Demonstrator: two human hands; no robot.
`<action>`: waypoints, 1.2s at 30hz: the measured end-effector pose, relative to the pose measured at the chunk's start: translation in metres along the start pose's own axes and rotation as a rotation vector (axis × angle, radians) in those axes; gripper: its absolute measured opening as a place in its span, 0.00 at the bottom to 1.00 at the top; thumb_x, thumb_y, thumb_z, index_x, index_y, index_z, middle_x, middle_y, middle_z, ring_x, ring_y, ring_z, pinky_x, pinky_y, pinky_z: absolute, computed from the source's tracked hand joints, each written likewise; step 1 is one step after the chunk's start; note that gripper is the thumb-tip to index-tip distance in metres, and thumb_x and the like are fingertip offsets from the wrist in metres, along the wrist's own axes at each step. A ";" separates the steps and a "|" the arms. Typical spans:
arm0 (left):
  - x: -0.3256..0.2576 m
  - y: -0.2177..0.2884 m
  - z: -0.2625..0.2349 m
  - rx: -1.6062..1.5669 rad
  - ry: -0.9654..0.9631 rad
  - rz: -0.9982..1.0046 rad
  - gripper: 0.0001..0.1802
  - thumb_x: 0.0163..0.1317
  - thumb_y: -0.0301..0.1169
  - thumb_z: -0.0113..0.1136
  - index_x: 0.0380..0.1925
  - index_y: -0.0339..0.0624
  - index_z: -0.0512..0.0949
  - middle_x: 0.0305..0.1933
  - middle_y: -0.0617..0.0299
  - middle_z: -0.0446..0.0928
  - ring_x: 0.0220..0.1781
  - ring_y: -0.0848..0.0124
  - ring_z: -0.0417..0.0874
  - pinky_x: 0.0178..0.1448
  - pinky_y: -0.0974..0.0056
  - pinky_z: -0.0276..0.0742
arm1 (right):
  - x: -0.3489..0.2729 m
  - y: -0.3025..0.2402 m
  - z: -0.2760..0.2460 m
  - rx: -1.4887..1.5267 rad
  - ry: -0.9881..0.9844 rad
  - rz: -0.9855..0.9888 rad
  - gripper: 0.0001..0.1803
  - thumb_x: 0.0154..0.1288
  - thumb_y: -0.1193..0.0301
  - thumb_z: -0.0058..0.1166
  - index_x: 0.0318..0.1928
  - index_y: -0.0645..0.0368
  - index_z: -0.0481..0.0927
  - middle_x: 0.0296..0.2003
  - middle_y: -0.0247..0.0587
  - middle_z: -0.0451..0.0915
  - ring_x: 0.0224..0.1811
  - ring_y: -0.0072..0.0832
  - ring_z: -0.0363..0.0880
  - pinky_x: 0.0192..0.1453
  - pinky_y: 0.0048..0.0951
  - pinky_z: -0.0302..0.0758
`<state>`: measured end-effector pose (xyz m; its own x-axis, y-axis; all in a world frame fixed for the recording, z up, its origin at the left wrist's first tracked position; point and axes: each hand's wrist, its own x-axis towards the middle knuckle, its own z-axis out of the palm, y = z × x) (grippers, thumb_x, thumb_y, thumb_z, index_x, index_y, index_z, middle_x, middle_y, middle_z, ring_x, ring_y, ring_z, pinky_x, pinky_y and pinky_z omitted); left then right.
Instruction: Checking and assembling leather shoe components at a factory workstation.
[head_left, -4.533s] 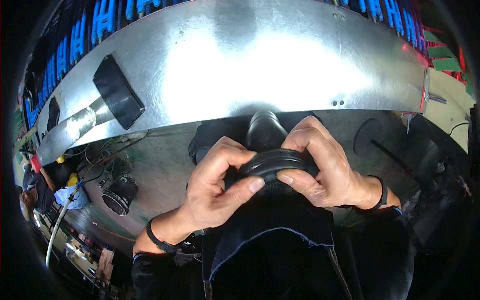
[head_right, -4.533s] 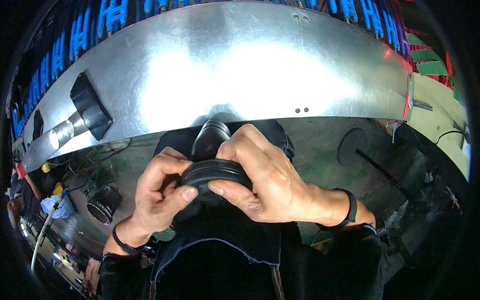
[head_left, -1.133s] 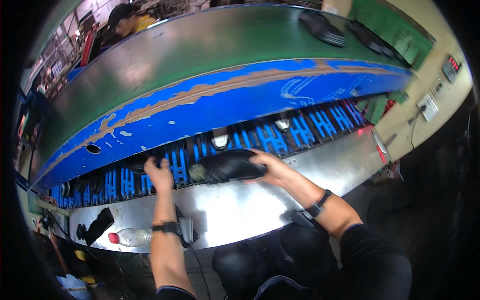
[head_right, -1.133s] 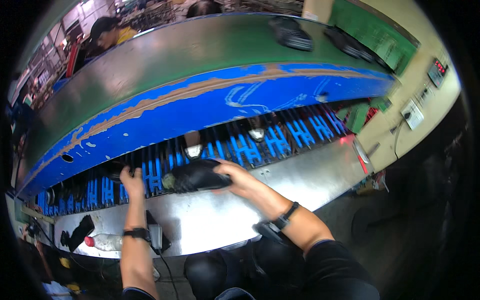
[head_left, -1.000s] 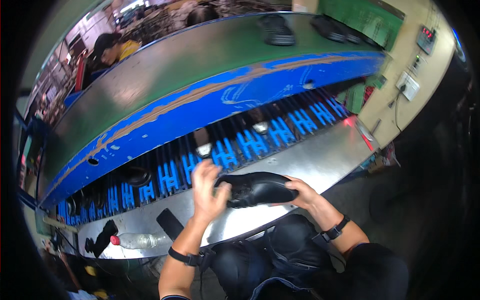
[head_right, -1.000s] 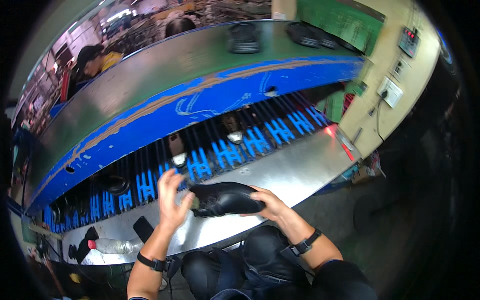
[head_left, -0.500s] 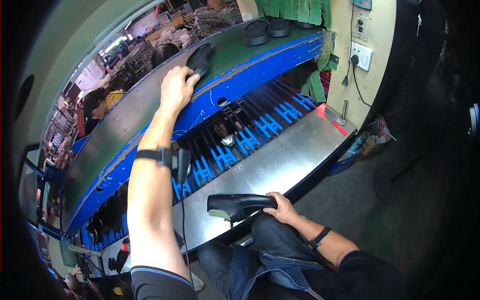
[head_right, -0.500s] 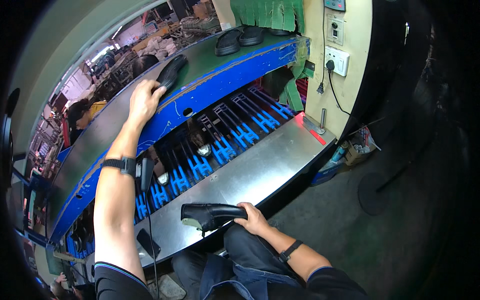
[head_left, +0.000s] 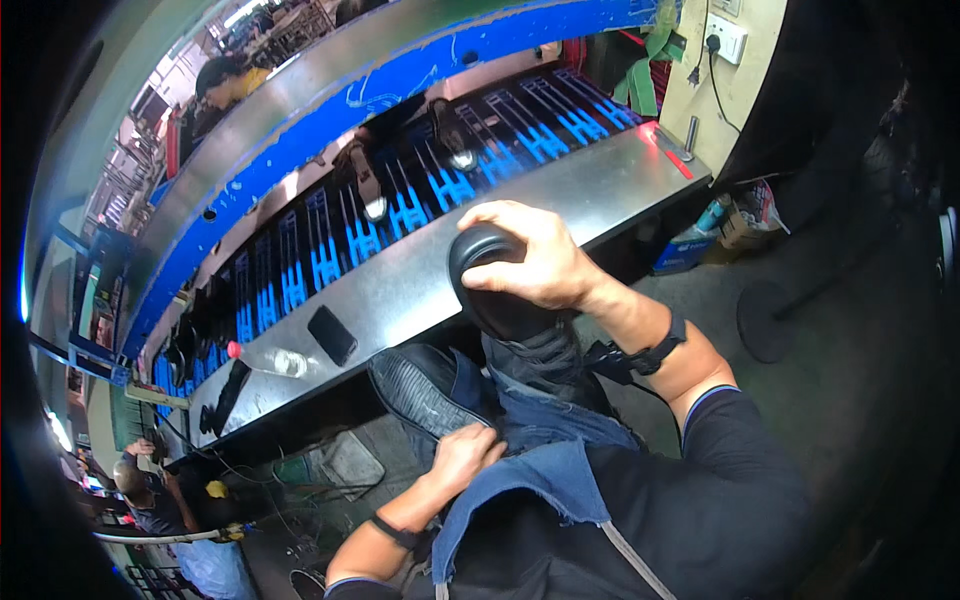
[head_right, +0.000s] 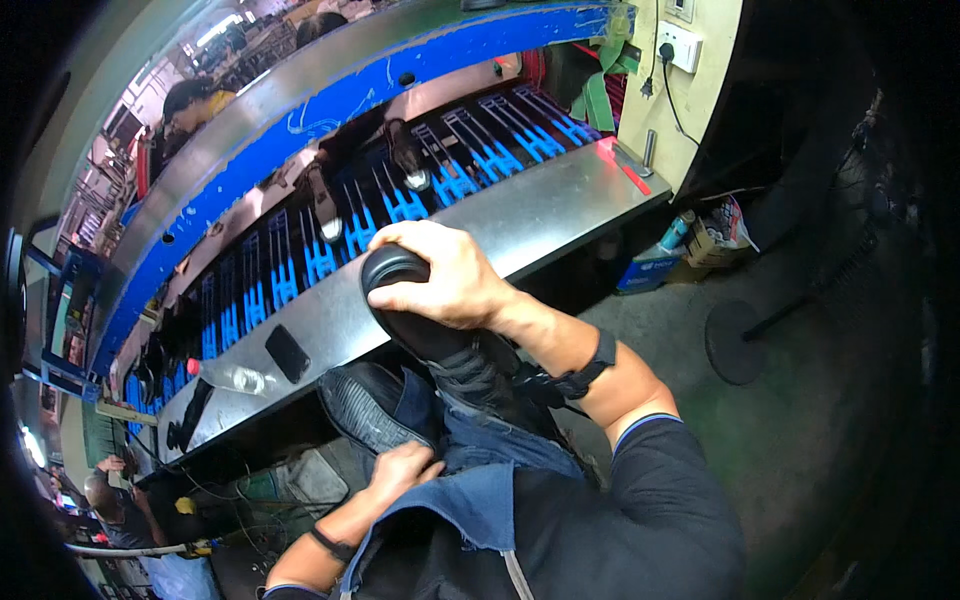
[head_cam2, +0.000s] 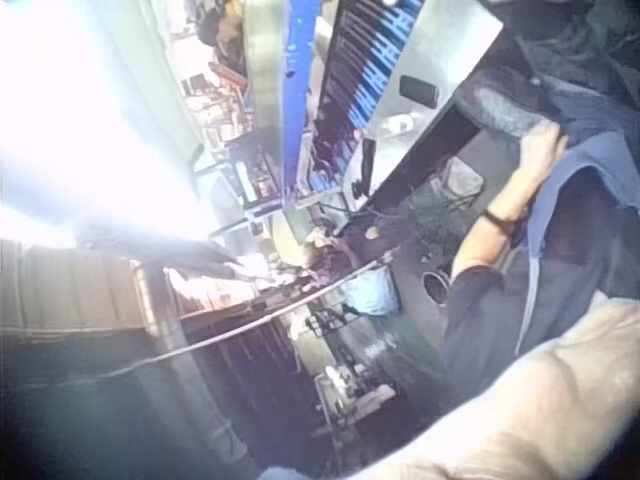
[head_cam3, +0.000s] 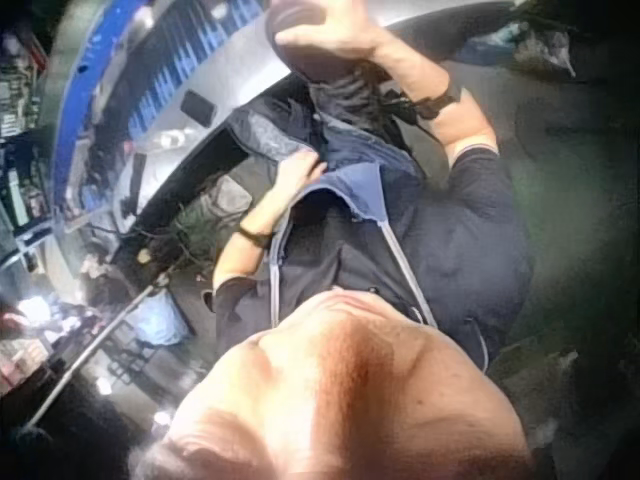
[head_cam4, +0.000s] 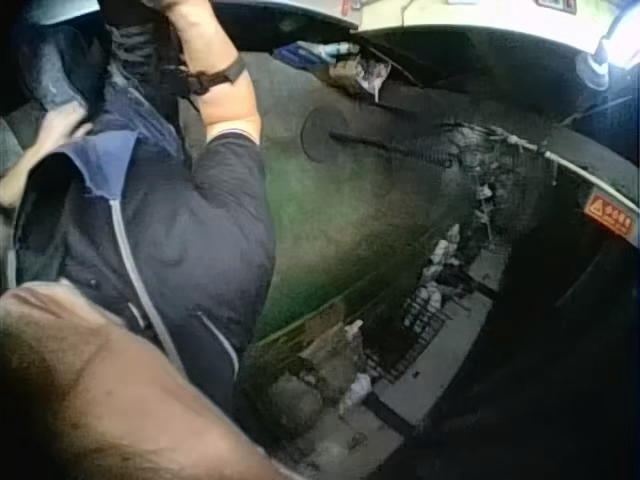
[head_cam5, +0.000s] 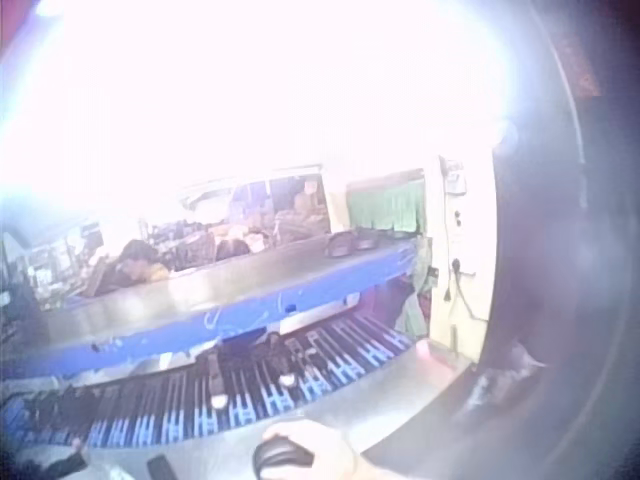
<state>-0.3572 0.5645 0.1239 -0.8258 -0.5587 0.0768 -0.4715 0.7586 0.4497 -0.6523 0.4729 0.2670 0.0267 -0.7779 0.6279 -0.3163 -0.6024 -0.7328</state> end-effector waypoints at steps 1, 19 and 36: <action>-0.023 -0.029 0.044 -0.104 0.052 -0.073 0.09 0.57 0.33 0.66 0.28 0.39 0.79 0.28 0.50 0.77 0.30 0.51 0.81 0.34 0.51 0.77 | -0.008 0.001 0.007 0.183 -0.097 0.167 0.26 0.53 0.68 0.71 0.51 0.64 0.78 0.41 0.40 0.80 0.45 0.28 0.79 0.53 0.30 0.75; 0.012 -0.125 -0.107 -1.771 0.416 -0.178 0.40 0.61 0.45 0.59 0.67 0.32 0.64 0.67 0.33 0.68 0.73 0.40 0.63 0.69 0.44 0.71 | -0.192 0.066 0.044 1.169 0.259 1.363 0.35 0.74 0.45 0.38 0.60 0.66 0.74 0.52 0.53 0.82 0.49 0.37 0.85 0.57 0.39 0.81; 0.020 -0.043 -0.135 -1.426 0.537 -0.180 0.36 0.73 0.54 0.34 0.54 0.27 0.73 0.54 0.40 0.78 0.60 0.48 0.78 0.66 0.47 0.73 | -0.105 0.021 0.103 0.986 -0.767 0.632 0.36 0.70 0.52 0.45 0.65 0.71 0.67 0.59 0.48 0.76 0.59 0.31 0.75 0.64 0.30 0.68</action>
<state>-0.3116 0.4753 0.2261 -0.4386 -0.8941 0.0906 0.3886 -0.0978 0.9162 -0.5639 0.5237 0.1584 0.7384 -0.6713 0.0635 0.3104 0.2548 -0.9158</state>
